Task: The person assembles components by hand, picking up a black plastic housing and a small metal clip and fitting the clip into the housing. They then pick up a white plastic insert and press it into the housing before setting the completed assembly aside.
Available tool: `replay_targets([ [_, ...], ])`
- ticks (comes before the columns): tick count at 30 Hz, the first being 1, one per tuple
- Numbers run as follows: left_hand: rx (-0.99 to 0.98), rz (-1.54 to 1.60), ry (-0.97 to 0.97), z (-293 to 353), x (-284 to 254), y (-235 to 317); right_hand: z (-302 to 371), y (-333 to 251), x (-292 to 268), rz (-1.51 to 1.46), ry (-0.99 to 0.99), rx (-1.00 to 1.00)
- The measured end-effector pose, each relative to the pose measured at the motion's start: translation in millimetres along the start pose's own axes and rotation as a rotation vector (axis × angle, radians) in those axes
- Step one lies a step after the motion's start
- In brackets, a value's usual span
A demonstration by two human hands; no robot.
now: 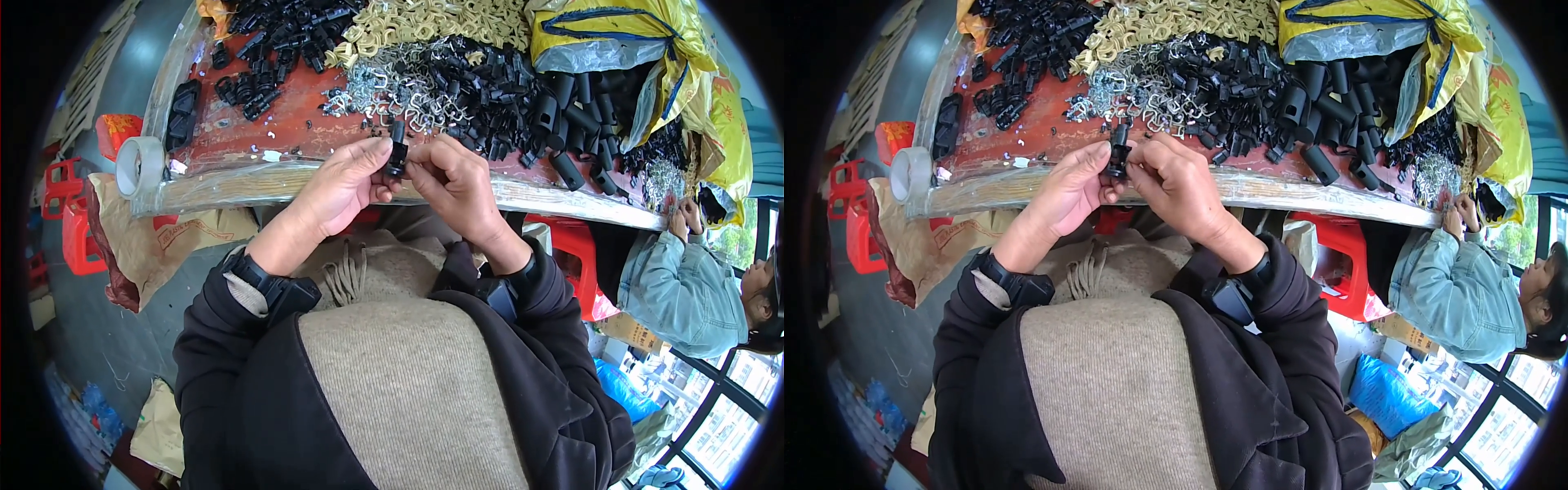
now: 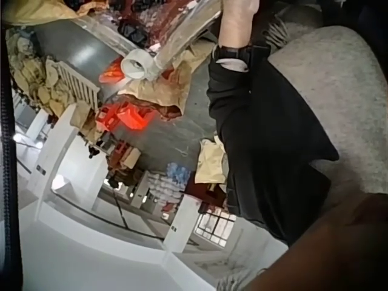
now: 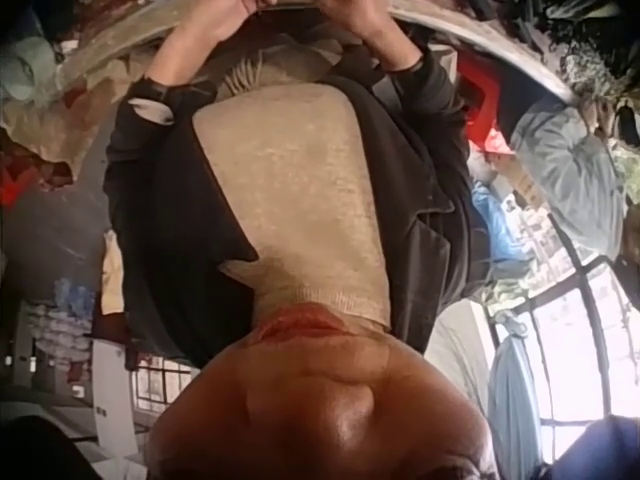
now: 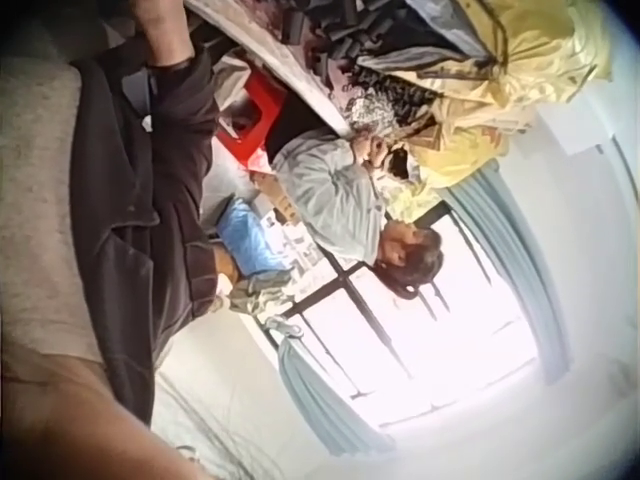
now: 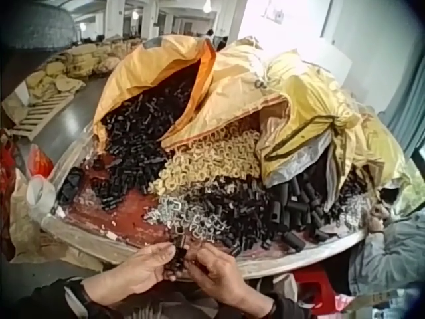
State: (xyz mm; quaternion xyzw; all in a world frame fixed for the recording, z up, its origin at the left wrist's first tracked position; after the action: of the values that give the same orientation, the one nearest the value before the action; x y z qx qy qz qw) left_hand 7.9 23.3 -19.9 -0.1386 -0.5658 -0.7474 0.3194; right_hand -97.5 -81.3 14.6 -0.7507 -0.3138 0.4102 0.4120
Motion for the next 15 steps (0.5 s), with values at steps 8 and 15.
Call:
replay_targets([
  [8, -0.018, -0.083, 0.014, 3.6, -2.2, -5.0, -0.3, 2.3, 6.4, 0.123, -0.064, -0.113],
  [15, -0.037, -0.167, -0.007, 7.8, 2.3, -10.2, 1.4, 4.9, 5.8, 0.157, -0.141, -0.054],
])
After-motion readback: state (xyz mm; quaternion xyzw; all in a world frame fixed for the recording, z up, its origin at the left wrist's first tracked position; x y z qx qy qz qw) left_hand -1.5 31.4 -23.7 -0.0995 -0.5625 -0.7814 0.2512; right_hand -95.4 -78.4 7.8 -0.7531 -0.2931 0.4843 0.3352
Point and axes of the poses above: each hand's wrist, its own z-axis away from the middle knuckle, its own x-axis out of the palm, y = z × x, the point moved 2 cm from there along -z, towards the middle knuckle, and after that the axes turned 12 degrees about -z, right-handed, at the moved point
